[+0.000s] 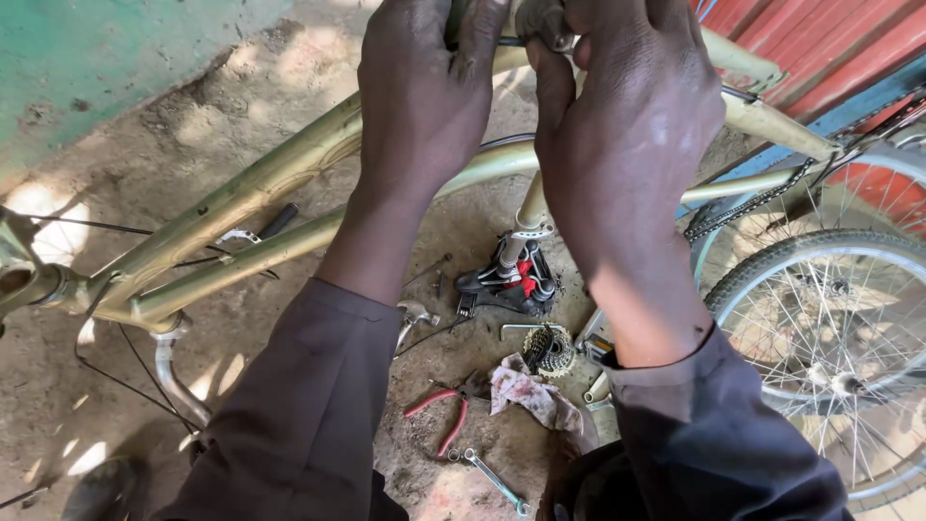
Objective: Cleaning a bicycle frame and tightening mechanical components using a wrench and a multi-tool
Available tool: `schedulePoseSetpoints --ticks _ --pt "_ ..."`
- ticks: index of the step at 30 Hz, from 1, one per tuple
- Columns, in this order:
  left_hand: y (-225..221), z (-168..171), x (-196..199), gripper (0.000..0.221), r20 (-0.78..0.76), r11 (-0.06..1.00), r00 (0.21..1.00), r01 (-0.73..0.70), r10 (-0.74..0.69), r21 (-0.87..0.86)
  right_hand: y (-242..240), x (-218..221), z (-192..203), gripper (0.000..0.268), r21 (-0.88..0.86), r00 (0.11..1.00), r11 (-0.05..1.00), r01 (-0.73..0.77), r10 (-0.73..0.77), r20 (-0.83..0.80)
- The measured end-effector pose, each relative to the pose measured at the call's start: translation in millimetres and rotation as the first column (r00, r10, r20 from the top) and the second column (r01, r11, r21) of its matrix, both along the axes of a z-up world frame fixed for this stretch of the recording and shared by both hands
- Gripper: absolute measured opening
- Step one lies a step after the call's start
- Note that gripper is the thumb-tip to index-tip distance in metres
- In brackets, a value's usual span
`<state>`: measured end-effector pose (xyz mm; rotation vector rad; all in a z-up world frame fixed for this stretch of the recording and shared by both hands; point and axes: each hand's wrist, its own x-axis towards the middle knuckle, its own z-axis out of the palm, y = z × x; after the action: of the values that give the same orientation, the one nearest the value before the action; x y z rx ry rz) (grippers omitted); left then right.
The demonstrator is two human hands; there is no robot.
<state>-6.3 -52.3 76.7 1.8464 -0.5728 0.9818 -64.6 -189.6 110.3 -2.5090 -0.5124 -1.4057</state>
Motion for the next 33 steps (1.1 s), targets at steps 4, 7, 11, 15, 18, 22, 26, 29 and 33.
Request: schedulePoseSetpoints --ticks 4,7,11,15,18,22,26,29,33 --pt "-0.1 -6.7 0.4 0.030 -0.010 1.000 1.000 -0.003 0.003 0.012 -15.1 22.2 -19.3 0.048 0.095 0.995 0.992 -0.083 0.088 -0.055" --pt "2.3 -3.5 -1.9 0.020 0.028 0.999 1.000 -0.001 0.001 0.034 -16.1 17.7 -14.7 0.048 0.010 0.999 0.999 0.033 -0.033 0.014" --pt "7.4 -2.1 -1.0 0.007 0.070 0.994 0.995 0.058 -0.065 0.090 -12.6 -3.3 6.7 0.036 -0.107 0.998 0.993 -0.049 0.045 -0.048" --pt "8.5 4.4 -8.2 0.010 0.062 0.990 0.988 0.135 -0.138 0.047 -9.4 1.7 5.2 0.010 -0.140 1.000 0.990 -0.013 0.009 -0.026" --pt "8.0 0.0 -1.5 0.015 0.083 0.980 0.976 0.198 -0.200 0.033 -13.2 12.5 -6.5 0.034 -0.048 0.998 0.998 -0.032 0.029 -0.060" --pt "0.4 -5.2 3.4 0.006 0.224 0.984 0.958 0.180 -0.178 0.012 -19.8 18.5 -13.7 0.059 -0.034 0.994 0.999 0.034 -0.038 -0.102" --pt "-2.2 -22.2 9.0 0.030 0.202 0.992 0.972 0.127 -0.121 -0.019 -16.8 17.8 -7.7 0.046 -0.027 0.987 0.998 -0.049 0.044 -0.154" --pt "-6.0 -32.5 14.9 0.031 0.131 0.997 0.989 0.078 -0.075 -0.020 -15.7 22.4 -17.1 0.050 0.062 0.990 0.995 -0.083 0.089 -0.109" --pt "-6.0 -51.6 28.1 0.040 0.157 0.998 0.987 -0.038 0.028 0.057 -14.4 12.1 -43.6 0.043 0.232 0.878 0.919 -0.317 0.377 -0.294"
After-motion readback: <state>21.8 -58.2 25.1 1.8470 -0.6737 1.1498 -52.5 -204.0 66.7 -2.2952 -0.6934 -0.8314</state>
